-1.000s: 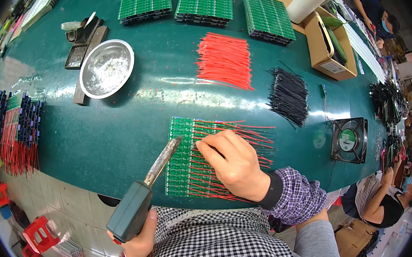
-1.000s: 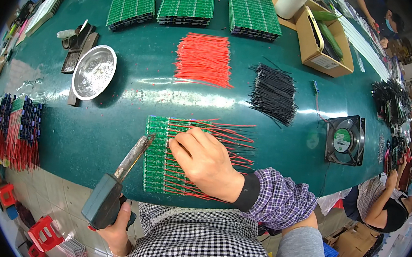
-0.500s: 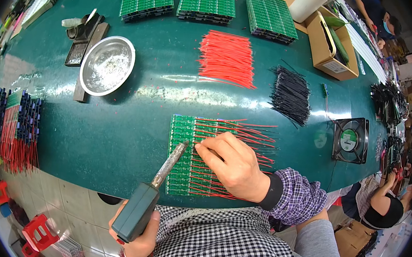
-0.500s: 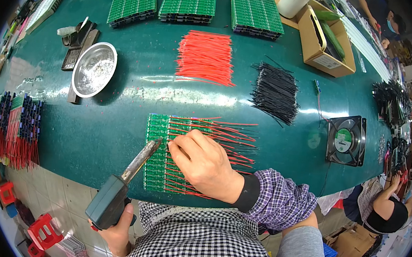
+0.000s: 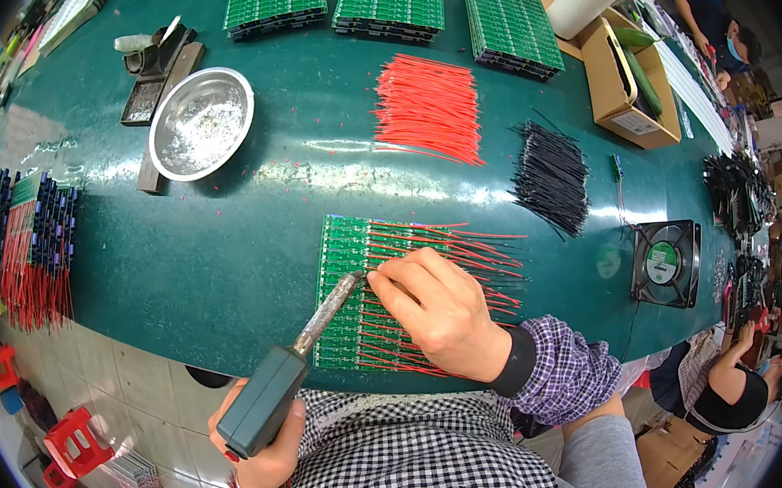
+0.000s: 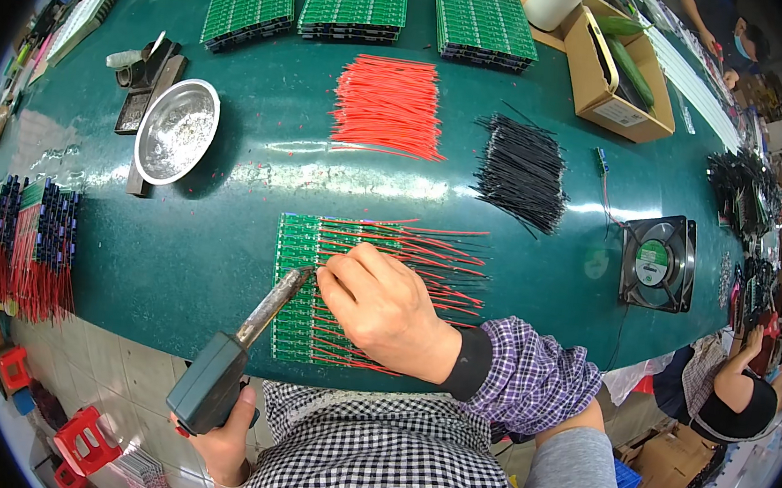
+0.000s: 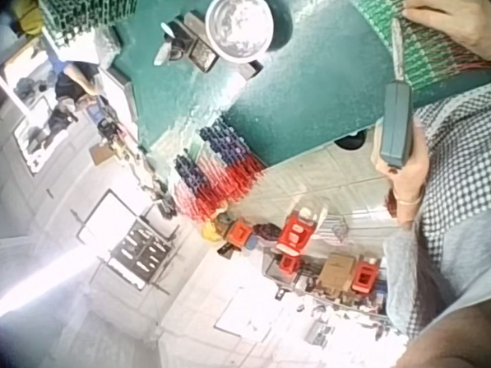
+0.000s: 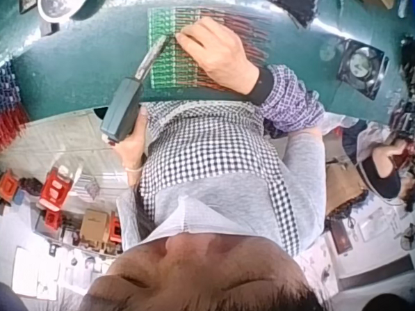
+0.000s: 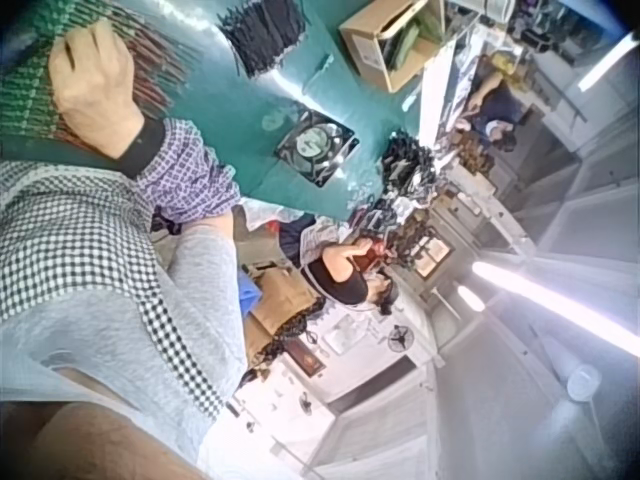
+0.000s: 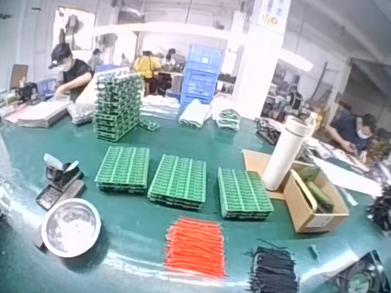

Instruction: The person solders wires onto circuit boards using a soldering iron.

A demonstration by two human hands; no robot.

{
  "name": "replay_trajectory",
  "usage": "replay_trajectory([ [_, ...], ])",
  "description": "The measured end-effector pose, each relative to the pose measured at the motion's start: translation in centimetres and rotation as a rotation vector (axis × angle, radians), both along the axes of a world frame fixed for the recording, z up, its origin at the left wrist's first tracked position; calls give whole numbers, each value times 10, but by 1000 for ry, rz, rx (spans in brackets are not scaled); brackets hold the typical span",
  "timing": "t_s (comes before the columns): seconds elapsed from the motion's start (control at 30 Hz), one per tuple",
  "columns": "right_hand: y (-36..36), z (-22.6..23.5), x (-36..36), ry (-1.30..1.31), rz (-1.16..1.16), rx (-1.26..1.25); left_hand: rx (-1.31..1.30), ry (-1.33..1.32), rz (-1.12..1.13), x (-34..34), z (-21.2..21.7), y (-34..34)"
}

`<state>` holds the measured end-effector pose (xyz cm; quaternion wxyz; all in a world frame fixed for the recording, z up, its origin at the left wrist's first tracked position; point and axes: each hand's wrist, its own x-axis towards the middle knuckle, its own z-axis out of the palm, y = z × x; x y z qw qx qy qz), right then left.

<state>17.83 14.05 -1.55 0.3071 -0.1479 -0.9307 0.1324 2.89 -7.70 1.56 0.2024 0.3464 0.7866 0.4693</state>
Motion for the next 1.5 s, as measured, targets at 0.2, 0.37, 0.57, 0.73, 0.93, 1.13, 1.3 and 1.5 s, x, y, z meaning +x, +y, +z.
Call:
replay_trajectory([
  [0.2,2,-2,0,-3,5,4,-70,41,-40,0,5,0],
  [0.37,2,0,7,-34,-29,52,-2,-85,77,5,-19,-22],
  [0.57,-6,-9,0,-15,-7,0,-194,-323,237,3,17,-6],
  [0.73,-11,-14,0,24,-64,6,458,168,214,-25,13,24],
  [0.93,-10,-12,-1,7,-55,19,280,185,391,-118,-4,32],
  [1.13,-3,-1,11,-10,-39,-15,306,-112,356,-32,7,29],
  [1.3,-7,4,12,58,-27,-40,232,-159,209,-13,-4,-4],
  [1.5,-8,-2,8,23,0,-38,68,-148,167,-1,-12,-33],
])
